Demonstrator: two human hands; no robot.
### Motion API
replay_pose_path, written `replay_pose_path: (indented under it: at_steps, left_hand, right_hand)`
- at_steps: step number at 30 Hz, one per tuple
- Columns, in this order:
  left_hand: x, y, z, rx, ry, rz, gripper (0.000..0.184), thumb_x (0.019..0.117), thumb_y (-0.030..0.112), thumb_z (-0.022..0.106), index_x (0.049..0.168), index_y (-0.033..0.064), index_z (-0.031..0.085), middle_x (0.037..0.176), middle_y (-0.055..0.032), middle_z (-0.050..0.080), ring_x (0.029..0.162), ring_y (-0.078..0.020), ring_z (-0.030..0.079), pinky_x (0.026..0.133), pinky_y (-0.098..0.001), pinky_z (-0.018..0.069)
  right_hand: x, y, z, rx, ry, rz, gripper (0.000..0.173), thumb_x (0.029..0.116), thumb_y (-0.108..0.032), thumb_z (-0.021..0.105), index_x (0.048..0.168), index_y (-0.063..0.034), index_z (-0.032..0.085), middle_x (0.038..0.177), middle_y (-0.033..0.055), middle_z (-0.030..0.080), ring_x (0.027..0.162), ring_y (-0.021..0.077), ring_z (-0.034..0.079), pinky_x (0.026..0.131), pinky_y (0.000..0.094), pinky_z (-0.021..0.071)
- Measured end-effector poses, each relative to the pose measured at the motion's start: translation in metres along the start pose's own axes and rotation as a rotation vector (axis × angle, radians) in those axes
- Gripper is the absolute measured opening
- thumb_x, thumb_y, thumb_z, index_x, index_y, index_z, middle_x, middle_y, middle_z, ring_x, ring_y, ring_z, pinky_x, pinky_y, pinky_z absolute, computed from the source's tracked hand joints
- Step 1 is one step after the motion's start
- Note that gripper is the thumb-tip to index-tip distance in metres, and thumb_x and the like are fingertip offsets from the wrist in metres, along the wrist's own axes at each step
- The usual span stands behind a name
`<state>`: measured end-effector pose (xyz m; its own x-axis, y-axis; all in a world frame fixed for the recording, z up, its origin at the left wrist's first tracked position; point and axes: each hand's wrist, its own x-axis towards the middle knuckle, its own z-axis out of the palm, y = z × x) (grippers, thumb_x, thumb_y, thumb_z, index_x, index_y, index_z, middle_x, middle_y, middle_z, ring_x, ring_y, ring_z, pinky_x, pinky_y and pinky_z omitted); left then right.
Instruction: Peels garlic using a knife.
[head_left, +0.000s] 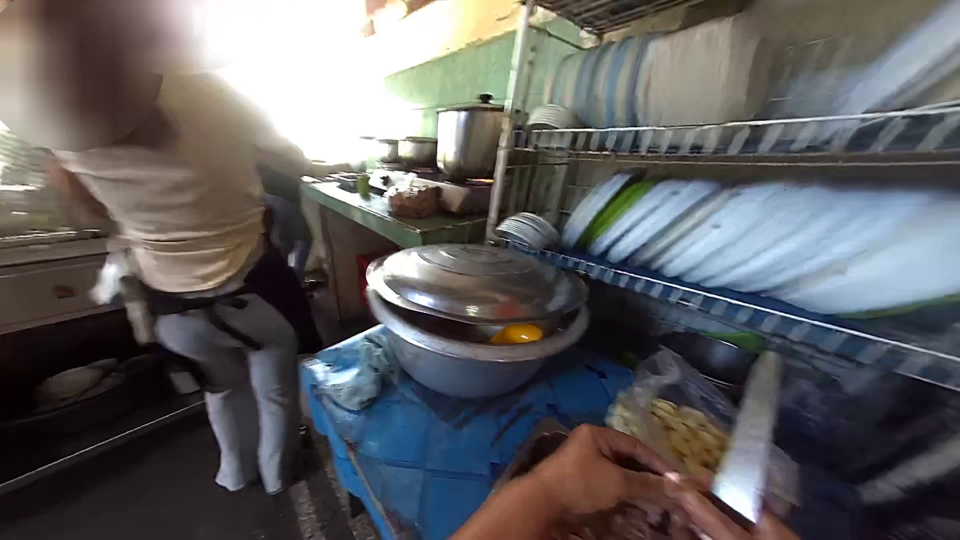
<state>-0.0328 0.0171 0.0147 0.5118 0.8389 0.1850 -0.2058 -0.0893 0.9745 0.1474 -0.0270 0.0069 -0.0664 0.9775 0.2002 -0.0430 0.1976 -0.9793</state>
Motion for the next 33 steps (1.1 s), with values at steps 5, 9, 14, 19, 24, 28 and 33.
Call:
replay_pose_path:
  at_steps: [5, 9, 14, 19, 24, 28, 33]
  left_hand:
    - [0.003, -0.003, -0.001, 0.168, -0.043, 0.049, 0.015, 0.0981, 0.006, 0.063, 0.107, -0.003, 0.07, 0.095, -0.0034, 0.071, 0.083, -0.0071, 0.068, 0.08, -0.0264, 0.0588]
    - [0.006, -0.008, 0.001, 0.313, -0.062, 0.115, 0.017, 0.1015, 0.01, 0.057, 0.107, -0.0017, 0.069, 0.093, -0.0028, 0.069, 0.083, -0.0057, 0.066, 0.08, -0.0249, 0.0571]
    - [0.011, -0.016, 0.007, 0.379, -0.035, 0.067, 0.021, 0.1041, 0.013, 0.051, 0.106, -0.002, 0.066, 0.089, -0.0031, 0.066, 0.079, -0.0058, 0.064, 0.077, -0.0241, 0.0554]
    - [0.011, -0.021, 0.02, 0.407, 0.009, 0.069, 0.027, 0.1076, 0.015, 0.041, 0.109, -0.002, 0.063, 0.092, -0.0058, 0.063, 0.078, -0.0076, 0.063, 0.076, -0.0246, 0.0553]
    - [0.009, -0.016, 0.021, 0.348, 0.034, 0.044, 0.023, 0.1067, 0.017, 0.047, 0.108, -0.0003, 0.062, 0.09, -0.0038, 0.064, 0.078, -0.0071, 0.064, 0.076, -0.0246, 0.0556]
    - [0.01, -0.022, 0.018, 0.475, 0.114, 0.242, 0.017, 0.1005, 0.012, 0.059, 0.104, -0.0011, 0.068, 0.101, -0.0091, 0.066, 0.09, -0.0096, 0.066, 0.085, -0.0245, 0.0561]
    - [0.009, -0.019, 0.021, 0.381, 0.106, 0.196, 0.015, 0.1019, 0.01, 0.056, 0.104, -0.0014, 0.066, 0.092, -0.0054, 0.068, 0.08, -0.0072, 0.068, 0.079, -0.0243, 0.0583]
  right_hand:
    - [-0.001, 0.006, -0.003, -0.075, -0.002, -0.057, 0.019, 0.0973, -0.017, 0.065, 0.11, -0.0031, 0.06, 0.077, -0.0005, 0.065, 0.05, 0.0058, 0.053, 0.045, 0.0235, 0.0485]
    - [0.003, 0.009, -0.006, -0.046, -0.018, -0.061, 0.013, 0.0983, -0.017, 0.063, 0.103, -0.006, 0.059, 0.072, -0.0025, 0.061, 0.049, 0.0047, 0.052, 0.044, 0.0213, 0.0474]
    - [0.005, 0.012, -0.005, -0.053, -0.001, -0.013, 0.007, 0.1005, -0.013, 0.055, 0.101, -0.0062, 0.057, 0.068, -0.0029, 0.058, 0.047, 0.0056, 0.051, 0.044, 0.0205, 0.0465]
    - [0.005, 0.013, -0.005, -0.062, 0.03, -0.026, 0.011, 0.1009, -0.014, 0.052, 0.104, -0.0048, 0.057, 0.068, -0.0027, 0.058, 0.047, 0.006, 0.052, 0.044, 0.0206, 0.0476]
    - [0.005, 0.013, -0.004, -0.091, 0.057, -0.048, 0.013, 0.1022, -0.013, 0.049, 0.106, -0.0044, 0.057, 0.07, -0.0022, 0.059, 0.048, 0.0058, 0.053, 0.044, 0.0201, 0.0471]
    - [0.006, 0.014, -0.003, -0.072, 0.066, -0.059, 0.012, 0.1015, -0.011, 0.048, 0.105, -0.0042, 0.057, 0.068, -0.002, 0.057, 0.047, 0.0068, 0.053, 0.043, 0.021, 0.0471]
    - [0.005, 0.013, -0.002, -0.07, 0.083, -0.071, 0.011, 0.1022, -0.011, 0.047, 0.105, -0.0049, 0.056, 0.068, -0.0019, 0.057, 0.047, 0.0068, 0.052, 0.043, 0.0207, 0.0473]
